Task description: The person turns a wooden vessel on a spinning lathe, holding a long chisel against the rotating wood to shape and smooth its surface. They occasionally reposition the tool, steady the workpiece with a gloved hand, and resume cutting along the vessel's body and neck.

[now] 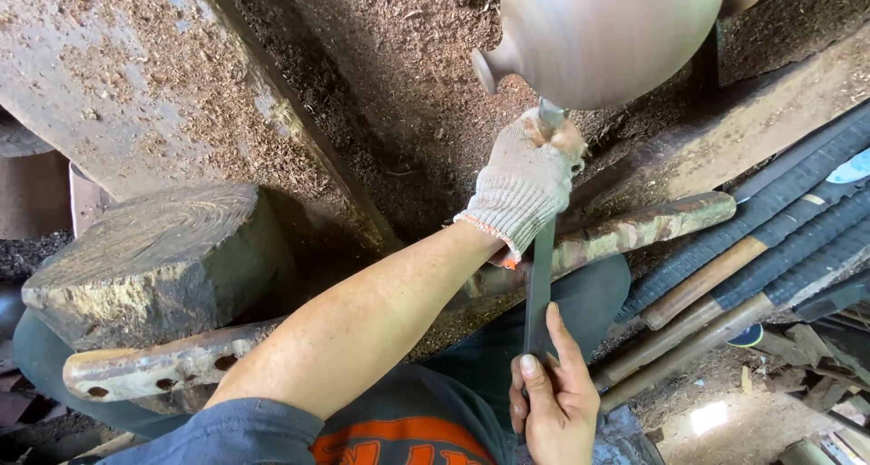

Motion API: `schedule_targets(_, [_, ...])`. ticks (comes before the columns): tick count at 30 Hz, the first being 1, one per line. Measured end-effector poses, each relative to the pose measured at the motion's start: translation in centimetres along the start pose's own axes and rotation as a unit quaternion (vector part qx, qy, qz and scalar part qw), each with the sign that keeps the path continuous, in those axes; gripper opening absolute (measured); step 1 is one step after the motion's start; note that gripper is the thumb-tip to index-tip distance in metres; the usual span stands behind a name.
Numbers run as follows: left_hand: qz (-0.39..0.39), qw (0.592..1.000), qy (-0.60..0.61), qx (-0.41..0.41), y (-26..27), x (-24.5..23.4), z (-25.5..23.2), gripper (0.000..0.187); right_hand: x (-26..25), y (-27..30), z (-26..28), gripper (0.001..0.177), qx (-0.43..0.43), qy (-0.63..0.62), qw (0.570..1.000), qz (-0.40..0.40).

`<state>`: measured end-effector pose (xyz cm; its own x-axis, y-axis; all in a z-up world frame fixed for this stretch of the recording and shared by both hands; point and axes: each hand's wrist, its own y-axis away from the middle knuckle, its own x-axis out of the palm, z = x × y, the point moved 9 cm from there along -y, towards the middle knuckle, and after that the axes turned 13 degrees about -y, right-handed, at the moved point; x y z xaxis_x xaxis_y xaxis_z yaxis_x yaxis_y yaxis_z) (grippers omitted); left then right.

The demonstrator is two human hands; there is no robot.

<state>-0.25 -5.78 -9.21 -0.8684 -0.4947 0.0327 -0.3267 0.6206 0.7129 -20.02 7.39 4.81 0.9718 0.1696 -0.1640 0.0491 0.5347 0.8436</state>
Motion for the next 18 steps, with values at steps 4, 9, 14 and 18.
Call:
schedule_targets(4, [0.069,0.993,0.012,-0.099,1.1,0.3,-1.7,0.013,-0.7,0.0,0.5,0.067,0.002,0.051,0.998,-0.032])
schedule_targets(9, [0.082,0.988,0.047,-0.125,0.7,1.1,-0.3,0.012,-1.5,-0.1,0.0,0.067,-0.019,0.071,0.996,-0.042])
schedule_targets(14, [0.145,0.976,0.119,-0.11,0.9,2.6,-0.8,0.015,-2.7,0.1,-0.1,0.064,-0.073,0.07,0.993,-0.058])
schedule_targets(18, [0.17,0.958,0.207,-0.101,1.2,3.6,-1.2,0.015,-2.1,0.7,2.3,0.062,-0.183,0.177,0.966,-0.049])
